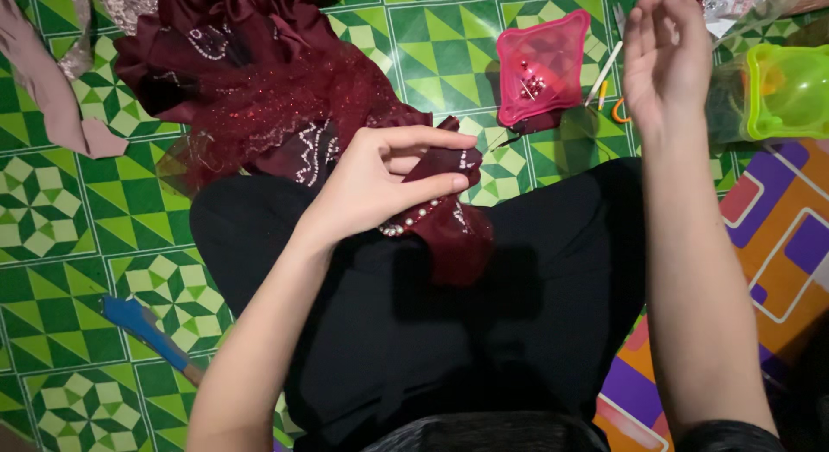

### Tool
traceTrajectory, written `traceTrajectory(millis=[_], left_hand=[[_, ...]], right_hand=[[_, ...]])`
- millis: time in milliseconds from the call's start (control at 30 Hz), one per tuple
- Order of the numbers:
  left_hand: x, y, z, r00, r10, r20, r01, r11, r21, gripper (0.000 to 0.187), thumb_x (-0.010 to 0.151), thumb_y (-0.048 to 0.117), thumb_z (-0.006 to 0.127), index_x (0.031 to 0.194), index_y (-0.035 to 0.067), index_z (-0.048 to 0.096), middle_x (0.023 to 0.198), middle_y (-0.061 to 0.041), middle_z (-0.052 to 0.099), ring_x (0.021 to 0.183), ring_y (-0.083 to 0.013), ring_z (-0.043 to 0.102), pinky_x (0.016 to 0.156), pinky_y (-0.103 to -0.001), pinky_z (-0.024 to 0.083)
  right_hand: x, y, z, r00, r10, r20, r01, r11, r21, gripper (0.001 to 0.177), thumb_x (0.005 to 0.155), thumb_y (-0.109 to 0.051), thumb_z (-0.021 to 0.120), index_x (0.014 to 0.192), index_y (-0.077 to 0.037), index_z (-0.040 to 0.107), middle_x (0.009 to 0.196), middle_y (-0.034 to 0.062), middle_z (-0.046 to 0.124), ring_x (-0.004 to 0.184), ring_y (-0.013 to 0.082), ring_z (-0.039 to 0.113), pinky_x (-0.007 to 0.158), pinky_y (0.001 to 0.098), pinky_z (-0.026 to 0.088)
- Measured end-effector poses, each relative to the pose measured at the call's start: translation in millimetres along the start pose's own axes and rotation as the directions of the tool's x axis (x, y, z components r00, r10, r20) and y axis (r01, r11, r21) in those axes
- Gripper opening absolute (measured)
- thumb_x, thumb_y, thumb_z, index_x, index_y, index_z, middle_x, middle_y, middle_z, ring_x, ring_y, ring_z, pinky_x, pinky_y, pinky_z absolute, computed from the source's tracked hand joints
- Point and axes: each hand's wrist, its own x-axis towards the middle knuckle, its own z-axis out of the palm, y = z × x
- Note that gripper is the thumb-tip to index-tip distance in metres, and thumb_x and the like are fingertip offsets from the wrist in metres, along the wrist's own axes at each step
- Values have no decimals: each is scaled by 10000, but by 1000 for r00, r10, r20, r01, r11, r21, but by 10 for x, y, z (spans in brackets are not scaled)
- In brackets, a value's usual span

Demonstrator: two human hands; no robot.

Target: The person sews strings of beads onto a red dress by hand, using a needle to secure the beads to the fabric and trimming excess thread with scissors.

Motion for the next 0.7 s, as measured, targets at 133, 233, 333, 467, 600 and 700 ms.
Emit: traceTrajectory(millis=[133,233,333,467,600,700], left_hand=[[26,-9,29,999,-47,3,47,998,-43,351,937,65,766,1282,22,719,1143,-85,781,1001,-117,759,894,-248,621],[34,-5,25,999,-52,-12,52,998,-40,352,930,61,770,1275,17,720,1125,-90,780,967,-111,759,861,-237,621],[18,-23,29,998,-62,-9,61,997,-46,355,929,58,763,1278,14,714,1104,-92,781,960,-105,761,867,-230,620],[51,-111,70,993,-99,-70,90,989,-121,318,994,56,701,1308,5,714,1139,-94,764,977,-104,734,855,-245,602],[119,-215,51,996,-21,-87,9,990,-137,363,1033,31,642,1395,17,641,1377,-79,687,1153,-105,674,1005,-255,561],[181,-272,72,998,5,-59,-14,987,-159,428,1005,7,652,1428,25,590,1451,-75,622,1233,-118,646,1061,-273,550]], right_hand=[[4,36,20,1000,-17,-9,16,1000,-23,77,1030,-40,687,1088,-3,654,1074,110,679,1064,212,698,1047,352,615],[-4,56,26,999,-48,-2,48,998,-51,82,1019,-33,674,1088,-32,629,1056,108,683,1050,218,695,1034,360,616],[23,66,13,995,-92,32,95,992,-82,71,1073,-7,662,1121,-22,612,1102,134,676,1092,239,699,1026,347,610],[22,119,-16,998,-63,1,62,978,-198,63,1061,-29,658,1094,-58,614,1065,131,685,1017,247,722,983,371,630],[-98,265,-148,991,-60,-120,-7,869,-494,49,1033,-60,669,1074,-79,649,1012,93,710,880,205,715,765,309,578],[-193,453,-243,994,-97,-56,42,788,-614,96,1045,-19,703,1127,-46,661,1050,78,702,909,179,689,783,299,565]])
